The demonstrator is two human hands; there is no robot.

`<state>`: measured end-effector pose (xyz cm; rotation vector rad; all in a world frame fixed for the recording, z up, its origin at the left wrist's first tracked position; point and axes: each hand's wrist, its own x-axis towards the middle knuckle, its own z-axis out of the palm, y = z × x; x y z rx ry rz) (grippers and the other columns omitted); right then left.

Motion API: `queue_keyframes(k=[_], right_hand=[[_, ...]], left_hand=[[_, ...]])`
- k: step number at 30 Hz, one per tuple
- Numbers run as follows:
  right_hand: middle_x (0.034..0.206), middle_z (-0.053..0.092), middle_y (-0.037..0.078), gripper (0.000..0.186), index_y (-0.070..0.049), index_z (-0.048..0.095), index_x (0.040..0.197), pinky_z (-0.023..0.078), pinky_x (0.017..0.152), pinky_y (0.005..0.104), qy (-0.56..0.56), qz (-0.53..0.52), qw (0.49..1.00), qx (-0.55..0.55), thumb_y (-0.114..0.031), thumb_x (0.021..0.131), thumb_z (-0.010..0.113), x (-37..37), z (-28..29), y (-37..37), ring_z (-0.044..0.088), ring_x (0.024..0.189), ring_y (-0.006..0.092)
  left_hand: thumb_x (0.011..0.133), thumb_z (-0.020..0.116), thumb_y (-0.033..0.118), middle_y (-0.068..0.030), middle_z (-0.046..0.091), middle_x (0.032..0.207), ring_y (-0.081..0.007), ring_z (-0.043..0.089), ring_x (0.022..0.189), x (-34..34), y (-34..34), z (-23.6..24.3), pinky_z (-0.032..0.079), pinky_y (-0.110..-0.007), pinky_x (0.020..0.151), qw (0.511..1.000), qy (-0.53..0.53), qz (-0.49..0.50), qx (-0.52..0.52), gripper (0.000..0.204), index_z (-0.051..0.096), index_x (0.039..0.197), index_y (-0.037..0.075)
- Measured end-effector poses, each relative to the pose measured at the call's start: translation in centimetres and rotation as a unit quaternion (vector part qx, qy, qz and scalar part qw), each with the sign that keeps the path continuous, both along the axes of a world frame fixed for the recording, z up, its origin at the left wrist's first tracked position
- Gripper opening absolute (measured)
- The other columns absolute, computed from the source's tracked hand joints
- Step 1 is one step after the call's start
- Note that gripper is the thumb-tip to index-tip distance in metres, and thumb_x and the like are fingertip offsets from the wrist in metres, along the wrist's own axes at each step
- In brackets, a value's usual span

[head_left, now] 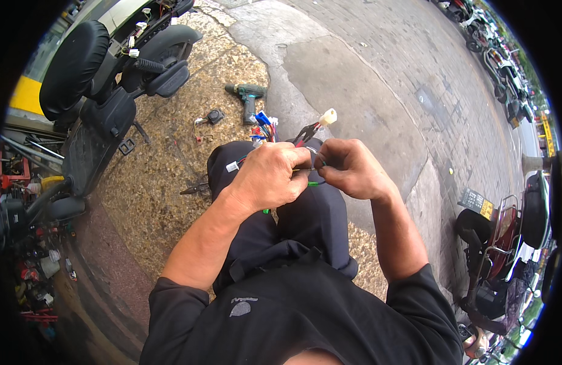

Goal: The person sits on the ground and works on a scooter's electrical wiring harness. They strip wire insulation with pliers, twist exposed conductors together, and secure connections with green wire connectors.

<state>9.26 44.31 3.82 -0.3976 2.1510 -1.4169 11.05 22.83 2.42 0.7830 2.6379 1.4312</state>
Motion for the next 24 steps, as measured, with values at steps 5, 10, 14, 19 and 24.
queue_keyframes(k=[5,10,14,19,24], right_hand=[[0.072,0.061,0.006,0.010,0.003,0.065,0.086,0.046,0.063,0.0309,0.015,0.003,1.000,-0.008,-0.002,0.077,0.064,0.01,0.11,-0.11,0.055,0.070,0.0098],[0.069,0.062,0.011,0.014,0.002,0.064,0.085,0.047,0.062,0.0349,0.050,0.009,0.999,0.005,-0.006,0.074,0.065,-0.11,-0.34,-0.10,0.057,0.066,0.0149],[0.069,0.061,0.012,0.015,0.002,0.062,0.085,0.046,0.061,0.0363,0.074,0.000,0.997,0.008,-0.007,0.073,0.065,0.01,-0.59,-0.26,0.057,0.066,0.0165],[0.069,0.060,0.012,0.015,0.002,0.061,0.085,0.046,0.061,0.0365,0.074,0.003,0.997,0.004,-0.007,0.073,0.065,-0.12,-0.54,-0.29,0.056,0.065,0.0169],[0.078,0.057,0.000,0.013,0.002,0.061,0.091,0.045,0.068,0.0290,0.035,0.017,0.999,0.018,-0.002,0.079,0.065,-0.17,-0.37,-0.05,0.052,0.077,0.0081]], left_hand=[[0.075,0.066,0.005,-0.0169,0.065,0.076,-0.0349,0.066,0.072,0.02,0.12,-0.06,0.052,-0.042,0.066,1.000,-0.004,-0.010,0.001,0.009,0.069,0.083,0.003],[0.075,0.067,0.002,-0.0172,0.065,0.075,-0.0345,0.066,0.071,-0.12,0.26,-0.19,0.051,-0.041,0.064,1.000,-0.002,-0.014,0.003,0.007,0.069,0.082,0.001],[0.076,0.066,0.010,-0.0180,0.067,0.078,-0.0373,0.067,0.076,-0.06,0.33,-0.20,0.053,-0.045,0.068,1.000,-0.012,-0.015,-0.012,0.008,0.069,0.081,0.004],[0.075,0.065,0.007,-0.0190,0.067,0.078,-0.0377,0.067,0.077,-0.12,0.35,-0.12,0.054,-0.043,0.069,1.000,-0.016,-0.015,0.007,0.008,0.069,0.081,0.002],[0.075,0.064,0.002,-0.0208,0.068,0.083,-0.0384,0.068,0.079,-0.19,-0.23,0.10,0.054,-0.042,0.072,0.997,-0.067,-0.017,0.041,0.014,0.069,0.087,0.000]])
